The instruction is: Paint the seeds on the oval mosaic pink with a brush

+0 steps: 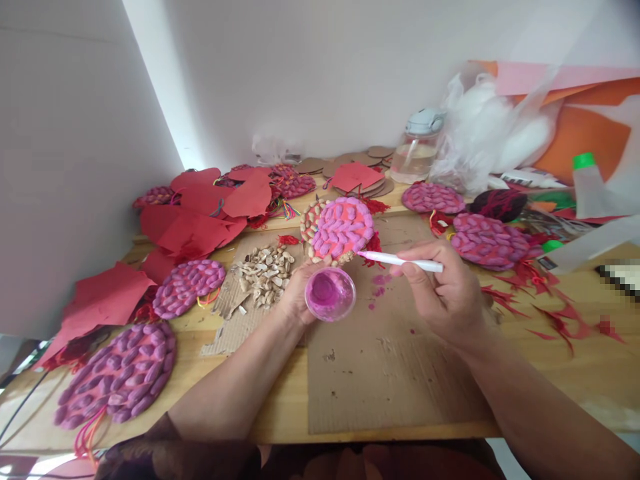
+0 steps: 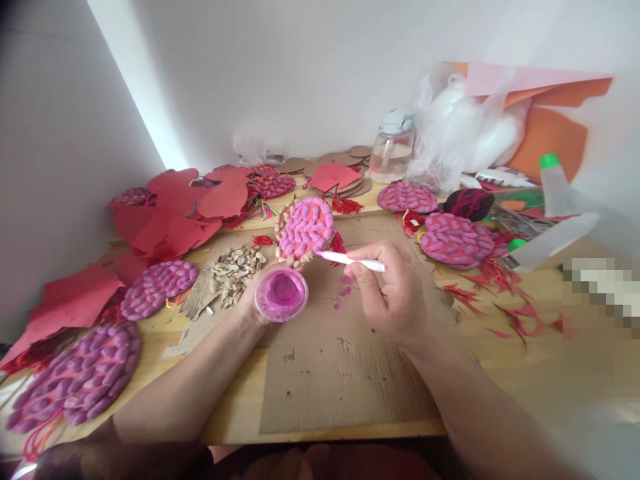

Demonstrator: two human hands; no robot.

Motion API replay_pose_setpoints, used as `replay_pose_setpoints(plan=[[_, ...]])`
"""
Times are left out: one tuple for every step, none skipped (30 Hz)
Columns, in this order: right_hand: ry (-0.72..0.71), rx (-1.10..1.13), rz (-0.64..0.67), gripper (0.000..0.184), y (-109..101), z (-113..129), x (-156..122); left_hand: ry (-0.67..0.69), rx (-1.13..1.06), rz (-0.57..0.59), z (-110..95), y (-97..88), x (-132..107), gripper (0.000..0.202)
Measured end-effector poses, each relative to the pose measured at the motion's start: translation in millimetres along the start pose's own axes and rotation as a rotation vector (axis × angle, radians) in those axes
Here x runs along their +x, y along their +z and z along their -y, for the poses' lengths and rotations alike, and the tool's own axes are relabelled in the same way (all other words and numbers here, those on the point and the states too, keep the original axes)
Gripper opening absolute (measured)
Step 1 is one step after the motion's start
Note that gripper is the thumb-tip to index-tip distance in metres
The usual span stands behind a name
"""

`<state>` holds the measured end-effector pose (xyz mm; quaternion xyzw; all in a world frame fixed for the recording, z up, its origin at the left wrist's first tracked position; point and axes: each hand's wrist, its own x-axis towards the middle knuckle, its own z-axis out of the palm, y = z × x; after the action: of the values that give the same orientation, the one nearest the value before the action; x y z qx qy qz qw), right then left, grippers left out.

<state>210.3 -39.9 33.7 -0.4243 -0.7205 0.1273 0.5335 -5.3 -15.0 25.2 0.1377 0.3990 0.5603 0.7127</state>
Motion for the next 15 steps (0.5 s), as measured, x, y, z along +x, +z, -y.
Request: replay_pose_setpoints(plan=[[0.001,-0.005,-0.020,0.010,0.1,-0.2,0.0,0.001,-0.003,-0.005,0.0,0.6,-0.4,0.007],[0.002,-0.006,-0.043,0.010,0.0,-0.6,0.0,0.002,-0.007,-0.010,-0.1,1.3,-0.8,0.007],[0.001,-0.003,-0.062,0.010,-0.2,-1.1,0.0,0.004,-0.013,-0.013,-0.2,2.0,-1.3,0.008],[0.002,0.004,-0.075,0.011,-0.4,-1.6,-0.1,0.007,-0.020,-0.016,-0.4,2.6,-1.8,0.009],[0.004,0.012,-0.085,0.011,-0.7,-2.2,-0.2,0.010,-0.027,-0.016,-0.5,3.1,-2.1,0.010],[0.009,0.018,-0.093,0.011,-0.9,-2.8,-0.4,0.011,-0.032,-0.014,-0.7,3.5,-2.4,0.011],[0.015,0.018,-0.100,0.012,-1.1,-3.4,-0.6,0.011,-0.034,-0.010,-0.8,3.7,-2.5,0.013],[0.021,0.011,-0.106,0.012,-1.2,-4.1,-0.7,0.011,-0.034,-0.006,-0.9,3.8,-2.6,0.013],[0.027,0.000,-0.108,0.013,-1.2,-4.8,-0.9,0.008,-0.032,-0.004,-1.0,3.8,-2.7,0.013],[0.027,-0.014,-0.105,0.013,-1.2,-5.4,-0.9,0.005,-0.028,-0.004,-1.0,3.9,-2.7,0.012],[0.022,-0.029,-0.100,0.014,-1.1,-5.8,-0.8,0.003,-0.026,-0.006,-1.0,3.9,-2.9,0.013],[0.013,-0.044,-0.095,0.014,-1.1,-5.9,-0.6,0.005,-0.027,-0.010,-1.0,4.1,-3.1,0.015],[-0.003,-0.060,-0.093,0.015,-1.0,-5.7,-0.2,0.006,-0.028,-0.014,-0.9,4.3,-3.3,0.017],[-0.025,-0.077,-0.093,0.015,-0.9,-5.1,0.3,0.009,-0.029,-0.015,-0.9,4.7,-3.7,0.018],[-0.052,-0.093,-0.096,0.015,-0.8,-4.2,0.8,0.014,-0.032,-0.015,-0.9,5.1,-4.0,0.018]])
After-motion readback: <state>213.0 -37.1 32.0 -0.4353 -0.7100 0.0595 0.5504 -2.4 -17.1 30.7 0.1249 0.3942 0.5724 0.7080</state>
